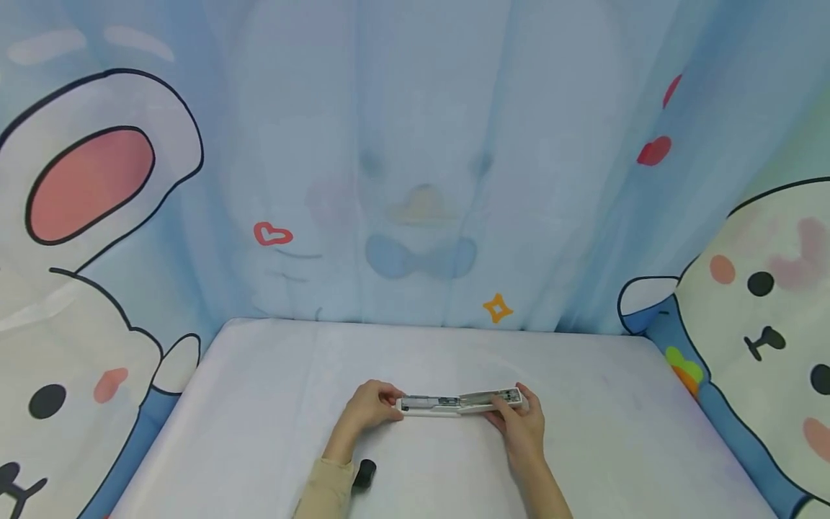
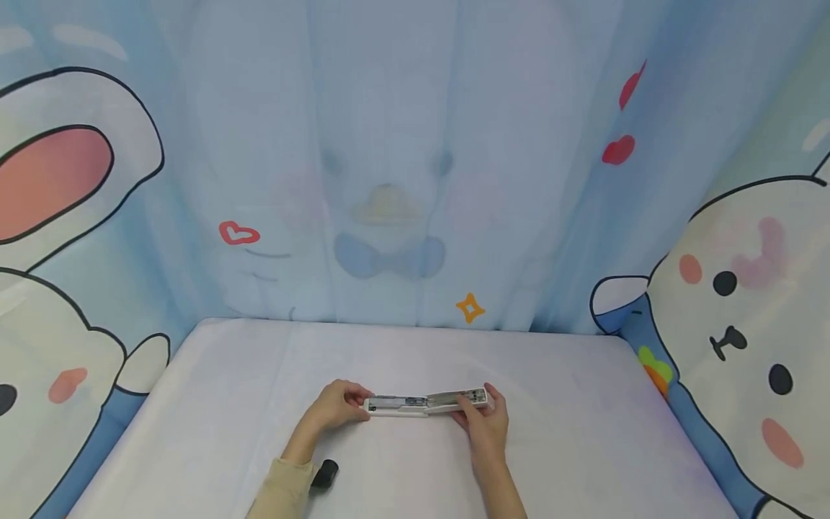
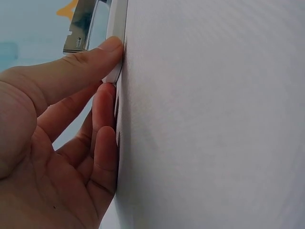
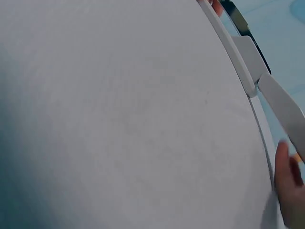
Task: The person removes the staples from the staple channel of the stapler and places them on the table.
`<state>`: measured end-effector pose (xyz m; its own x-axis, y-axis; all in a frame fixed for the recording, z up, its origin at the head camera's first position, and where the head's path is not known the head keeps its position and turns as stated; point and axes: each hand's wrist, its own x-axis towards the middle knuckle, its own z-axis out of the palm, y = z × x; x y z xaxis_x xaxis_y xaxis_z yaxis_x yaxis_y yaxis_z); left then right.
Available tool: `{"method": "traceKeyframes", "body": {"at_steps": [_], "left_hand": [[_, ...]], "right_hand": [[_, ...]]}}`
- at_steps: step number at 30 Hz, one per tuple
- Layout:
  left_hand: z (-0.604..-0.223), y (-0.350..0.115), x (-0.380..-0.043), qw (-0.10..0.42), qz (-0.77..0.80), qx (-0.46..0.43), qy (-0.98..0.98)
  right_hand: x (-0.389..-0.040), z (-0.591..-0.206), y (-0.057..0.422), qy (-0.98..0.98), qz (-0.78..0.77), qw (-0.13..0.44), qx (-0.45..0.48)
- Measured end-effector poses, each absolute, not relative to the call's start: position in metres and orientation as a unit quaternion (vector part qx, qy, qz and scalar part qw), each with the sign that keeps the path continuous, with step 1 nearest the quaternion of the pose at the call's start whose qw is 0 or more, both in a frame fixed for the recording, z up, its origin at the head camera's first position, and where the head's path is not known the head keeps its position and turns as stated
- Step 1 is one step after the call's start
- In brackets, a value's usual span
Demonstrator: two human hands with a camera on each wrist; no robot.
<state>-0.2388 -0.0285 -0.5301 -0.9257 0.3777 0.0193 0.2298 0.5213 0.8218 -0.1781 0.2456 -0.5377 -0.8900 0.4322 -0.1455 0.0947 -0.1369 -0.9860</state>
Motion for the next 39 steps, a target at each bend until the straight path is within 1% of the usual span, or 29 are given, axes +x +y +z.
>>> {"method": "traceKeyframes", "body": {"at_steps": [2,6,8,9,11,14,19,23,27,31,35,39], "left_hand": [[-0.53,-0.028,-0.239,0.083,0.456,0.174,0.869],[-0.531,-0.028,-0.24,0.084,0.458,0.173,0.868],[-0.532,-0.028,-0.239,0.082,0.458,0.174,0.868],[-0.532,-0.029,-0.239,0.082,0.459,0.174,0.868],[-0.532,-0.03,-0.239,0.082,0.458,0.173,0.868],[-0.532,-0.031,-0.24,0.084,0.46,0.171,0.867],[-0.532,-0.029,-0.243,0.082,0.459,0.173,0.868],[-0.534,-0.028,-0.244,0.08,0.458,0.174,0.868],[-0.536,-0.028,-0.244,0.079,0.458,0.171,0.869],[-0.537,-0.028,-0.244,0.08,0.46,0.169,0.868],[-0.536,-0.028,-0.243,0.083,0.461,0.167,0.867],[-0.535,-0.028,-0.244,0.081,0.46,0.168,0.868]], "right_hand": [[-0.176,-0.534,0.247,-0.692,0.676,0.163,-0.196],[-0.174,-0.521,0.244,-0.758,0.549,0.321,-0.144],[-0.174,-0.512,0.239,-0.768,0.515,0.366,-0.105],[-0.174,-0.507,0.235,-0.775,0.505,0.369,-0.091],[-0.173,-0.497,0.227,-0.788,0.502,0.35,-0.071],[-0.174,-0.49,0.215,-0.806,0.507,0.3,-0.059],[-0.178,-0.494,0.201,-0.831,0.507,0.225,-0.048],[-0.18,-0.5,0.191,-0.848,0.497,0.18,-0.042],[-0.181,-0.504,0.184,-0.856,0.489,0.16,-0.043],[-0.181,-0.506,0.181,-0.861,0.485,0.151,-0.041],[-0.182,-0.506,0.181,-0.864,0.478,0.154,-0.043],[-0.186,-0.506,0.179,-0.872,0.464,0.146,-0.054]]}}
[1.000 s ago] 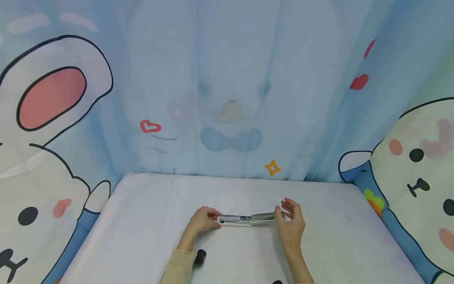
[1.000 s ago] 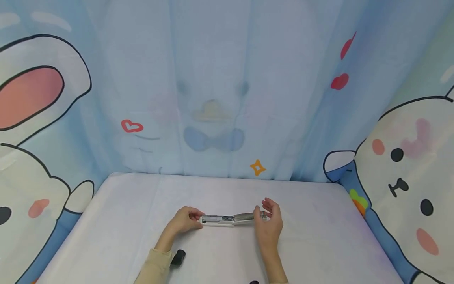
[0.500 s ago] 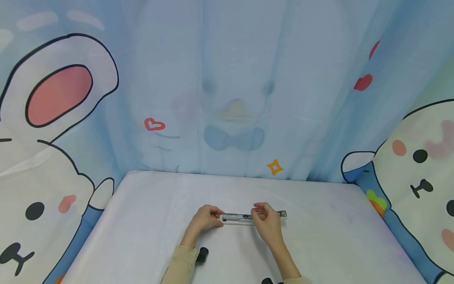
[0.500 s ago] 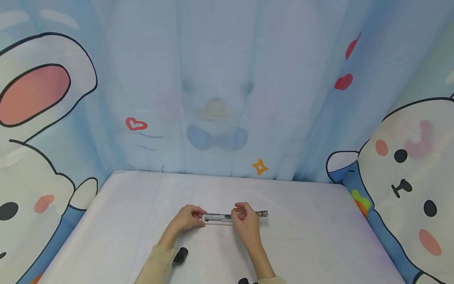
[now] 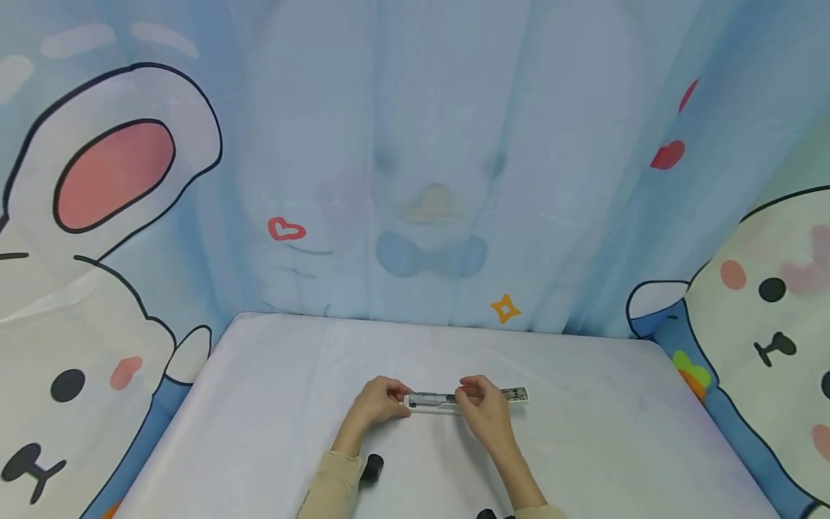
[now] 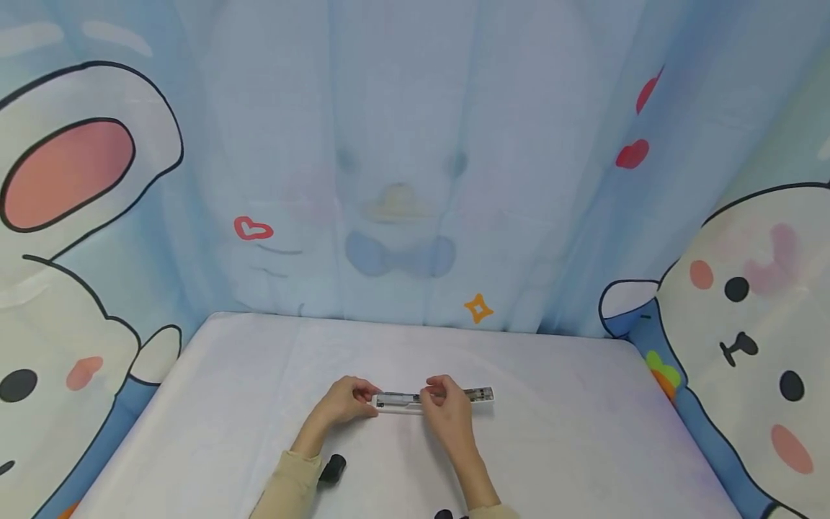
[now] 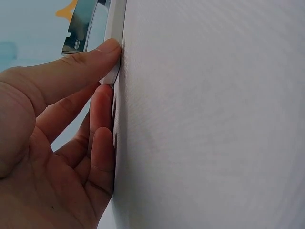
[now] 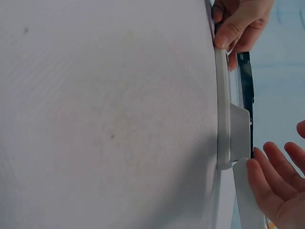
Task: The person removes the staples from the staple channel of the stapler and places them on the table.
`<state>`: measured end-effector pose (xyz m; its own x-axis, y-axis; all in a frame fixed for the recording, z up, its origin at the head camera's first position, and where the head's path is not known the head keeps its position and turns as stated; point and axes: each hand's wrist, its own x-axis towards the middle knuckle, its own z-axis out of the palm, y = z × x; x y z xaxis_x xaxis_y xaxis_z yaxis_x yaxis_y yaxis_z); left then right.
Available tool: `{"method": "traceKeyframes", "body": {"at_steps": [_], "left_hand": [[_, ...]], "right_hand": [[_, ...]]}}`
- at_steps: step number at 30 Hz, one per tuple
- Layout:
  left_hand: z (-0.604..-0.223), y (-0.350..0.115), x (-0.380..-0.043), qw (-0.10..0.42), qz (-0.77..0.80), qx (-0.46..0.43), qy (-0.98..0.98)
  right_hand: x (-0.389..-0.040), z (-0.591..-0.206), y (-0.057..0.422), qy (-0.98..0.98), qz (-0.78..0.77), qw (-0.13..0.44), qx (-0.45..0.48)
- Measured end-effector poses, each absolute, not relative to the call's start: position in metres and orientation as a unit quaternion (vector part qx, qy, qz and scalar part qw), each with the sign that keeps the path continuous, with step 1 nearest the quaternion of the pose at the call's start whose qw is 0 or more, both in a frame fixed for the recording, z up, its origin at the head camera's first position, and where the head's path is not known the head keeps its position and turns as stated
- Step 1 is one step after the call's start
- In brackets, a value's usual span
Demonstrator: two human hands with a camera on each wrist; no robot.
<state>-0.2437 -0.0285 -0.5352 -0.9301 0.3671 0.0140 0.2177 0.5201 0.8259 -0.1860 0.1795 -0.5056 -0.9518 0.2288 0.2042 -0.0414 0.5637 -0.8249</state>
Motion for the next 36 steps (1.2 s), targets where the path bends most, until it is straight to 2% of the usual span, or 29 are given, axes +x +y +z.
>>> {"method": "traceKeyframes", "body": {"at_steps": [10,27,36], "left_hand": [[-0.53,-0.026,-0.246,0.081,0.466,0.173,0.864],[-0.534,-0.027,-0.244,0.083,0.466,0.169,0.864],[-0.533,-0.029,-0.244,0.086,0.47,0.166,0.863]], "right_hand": [[-0.196,-0.488,0.165,-0.916,0.384,0.108,-0.046],[-0.199,-0.495,0.154,-0.908,0.405,0.088,-0.054],[-0.204,-0.501,0.16,-0.89,0.448,0.086,0.01]]}}
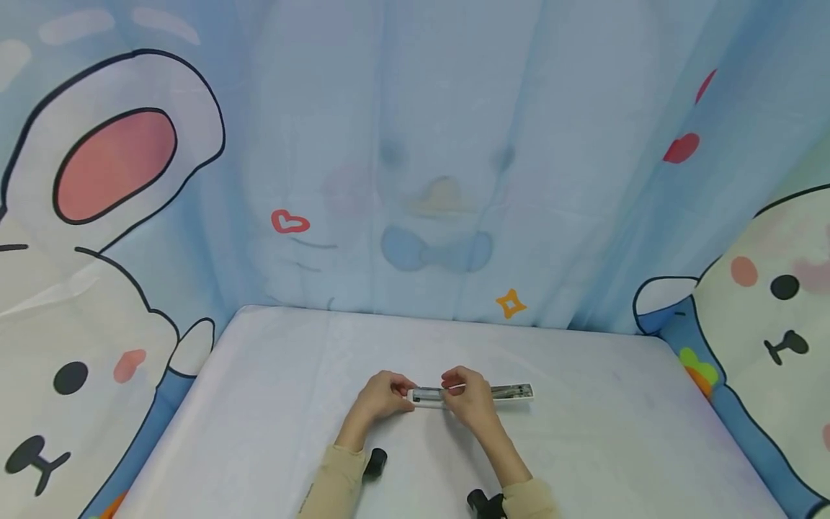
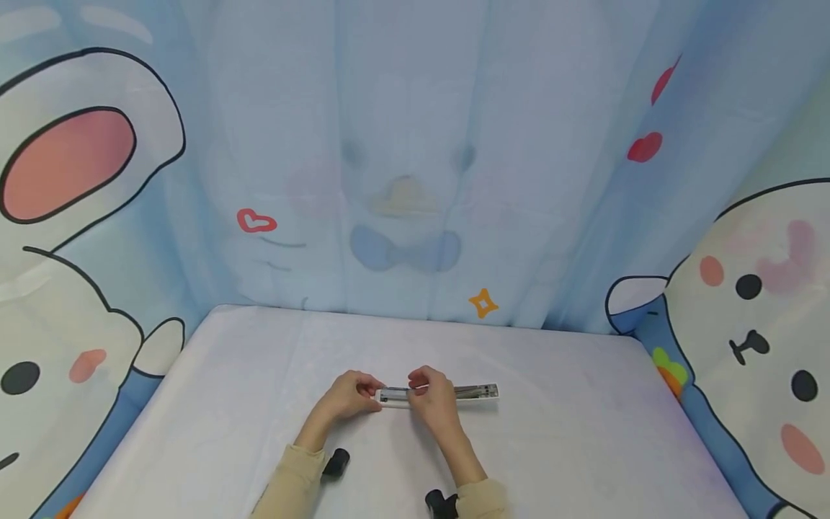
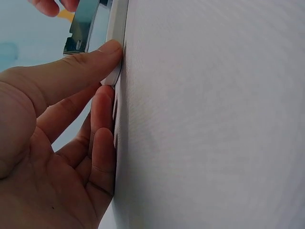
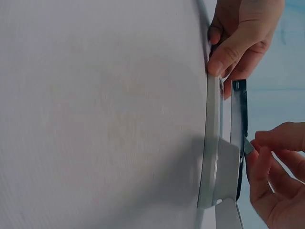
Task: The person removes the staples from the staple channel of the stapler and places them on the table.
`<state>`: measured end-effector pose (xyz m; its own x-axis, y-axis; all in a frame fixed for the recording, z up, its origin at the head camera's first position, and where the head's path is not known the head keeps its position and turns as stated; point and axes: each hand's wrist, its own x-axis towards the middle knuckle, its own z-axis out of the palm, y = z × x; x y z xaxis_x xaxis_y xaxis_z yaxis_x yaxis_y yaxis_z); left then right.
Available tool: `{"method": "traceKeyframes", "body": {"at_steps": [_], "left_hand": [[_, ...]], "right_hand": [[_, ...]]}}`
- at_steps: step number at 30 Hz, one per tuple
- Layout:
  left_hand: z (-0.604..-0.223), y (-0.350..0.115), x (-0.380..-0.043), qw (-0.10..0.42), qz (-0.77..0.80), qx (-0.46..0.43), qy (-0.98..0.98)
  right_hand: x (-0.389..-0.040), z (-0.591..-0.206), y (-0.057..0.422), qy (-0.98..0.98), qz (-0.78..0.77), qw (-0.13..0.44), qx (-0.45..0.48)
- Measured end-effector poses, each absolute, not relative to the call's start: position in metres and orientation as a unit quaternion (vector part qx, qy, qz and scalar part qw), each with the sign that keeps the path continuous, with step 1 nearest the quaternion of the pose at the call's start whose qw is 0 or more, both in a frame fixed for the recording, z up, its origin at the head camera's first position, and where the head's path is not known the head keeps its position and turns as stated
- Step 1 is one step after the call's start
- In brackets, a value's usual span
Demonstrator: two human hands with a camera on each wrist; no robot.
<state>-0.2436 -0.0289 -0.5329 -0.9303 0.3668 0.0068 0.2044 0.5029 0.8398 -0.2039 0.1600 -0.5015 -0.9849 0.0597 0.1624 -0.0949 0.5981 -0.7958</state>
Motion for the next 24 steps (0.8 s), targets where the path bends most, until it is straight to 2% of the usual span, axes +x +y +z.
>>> {"method": "traceKeyframes", "body": {"at_steps": [6,11,24], "left_hand": [[-0.533,-0.028,-0.244,0.091,0.475,0.164,0.86],[-0.532,-0.027,-0.244,0.09,0.477,0.169,0.858],[-0.53,-0.029,-0.242,0.097,0.478,0.164,0.857]], "right_hand": [[-0.206,-0.497,0.165,-0.916,0.389,0.062,0.073],[-0.211,-0.496,0.168,-0.931,0.334,0.072,0.131],[-0.213,-0.484,0.179,-0.939,0.311,0.021,0.143]]}}
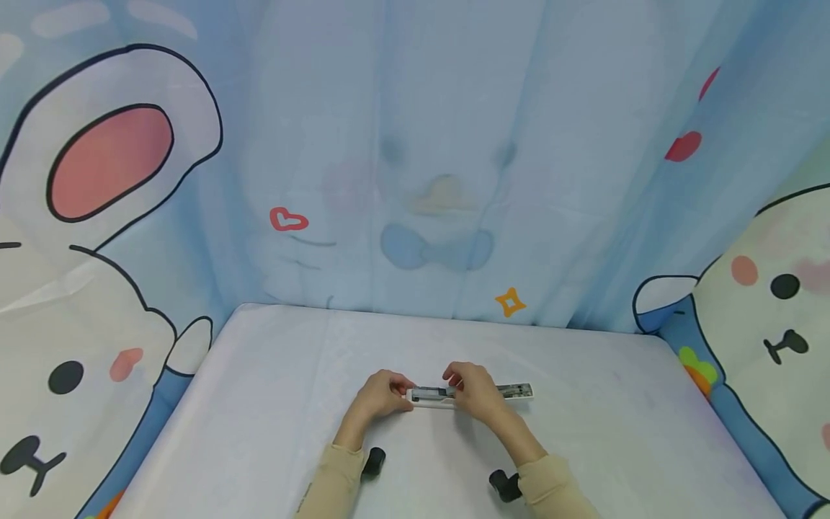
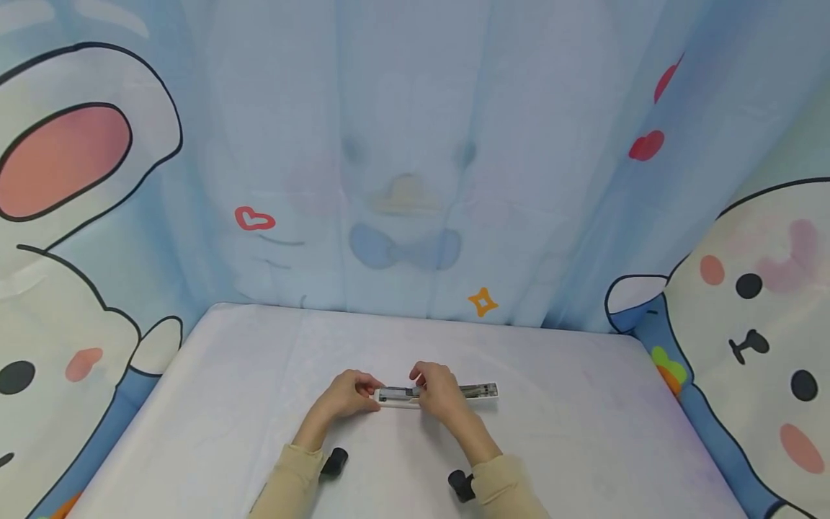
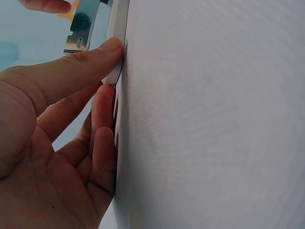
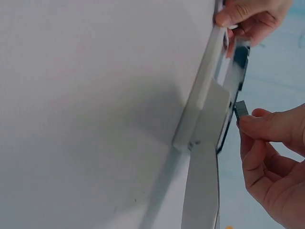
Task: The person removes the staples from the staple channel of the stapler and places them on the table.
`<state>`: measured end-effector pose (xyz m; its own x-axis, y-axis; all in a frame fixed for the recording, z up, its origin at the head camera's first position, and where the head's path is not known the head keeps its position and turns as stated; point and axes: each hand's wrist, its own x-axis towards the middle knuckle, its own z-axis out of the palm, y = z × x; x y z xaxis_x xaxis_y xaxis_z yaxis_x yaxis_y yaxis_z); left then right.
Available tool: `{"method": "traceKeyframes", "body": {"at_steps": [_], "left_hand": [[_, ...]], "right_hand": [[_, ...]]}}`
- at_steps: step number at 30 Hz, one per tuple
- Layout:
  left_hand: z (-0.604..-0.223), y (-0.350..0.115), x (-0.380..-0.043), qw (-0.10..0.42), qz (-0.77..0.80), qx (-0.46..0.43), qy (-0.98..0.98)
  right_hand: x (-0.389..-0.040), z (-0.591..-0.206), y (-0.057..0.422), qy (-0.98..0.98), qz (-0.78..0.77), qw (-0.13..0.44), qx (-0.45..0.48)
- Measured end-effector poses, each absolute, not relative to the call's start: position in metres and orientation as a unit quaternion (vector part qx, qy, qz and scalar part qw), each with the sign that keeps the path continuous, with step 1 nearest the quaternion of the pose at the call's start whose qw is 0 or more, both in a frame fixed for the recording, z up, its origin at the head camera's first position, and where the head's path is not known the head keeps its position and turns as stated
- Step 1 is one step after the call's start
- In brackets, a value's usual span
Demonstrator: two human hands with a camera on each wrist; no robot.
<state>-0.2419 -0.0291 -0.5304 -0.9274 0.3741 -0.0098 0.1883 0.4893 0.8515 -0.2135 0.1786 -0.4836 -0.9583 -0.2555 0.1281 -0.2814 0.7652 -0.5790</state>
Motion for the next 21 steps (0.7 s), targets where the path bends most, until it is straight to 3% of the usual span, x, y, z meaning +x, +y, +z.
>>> {"method": "traceKeyframes", "body": {"at_steps": [13,21], "left_hand": [[-0.53,-0.028,-0.241,0.101,0.482,0.172,0.854],[-0.53,-0.03,-0.24,0.098,0.47,0.17,0.86]], "right_hand": [[-0.242,-0.461,0.259,-0.904,0.391,0.025,0.173],[-0.253,-0.468,0.319,-0.901,0.42,0.082,0.072]]}}
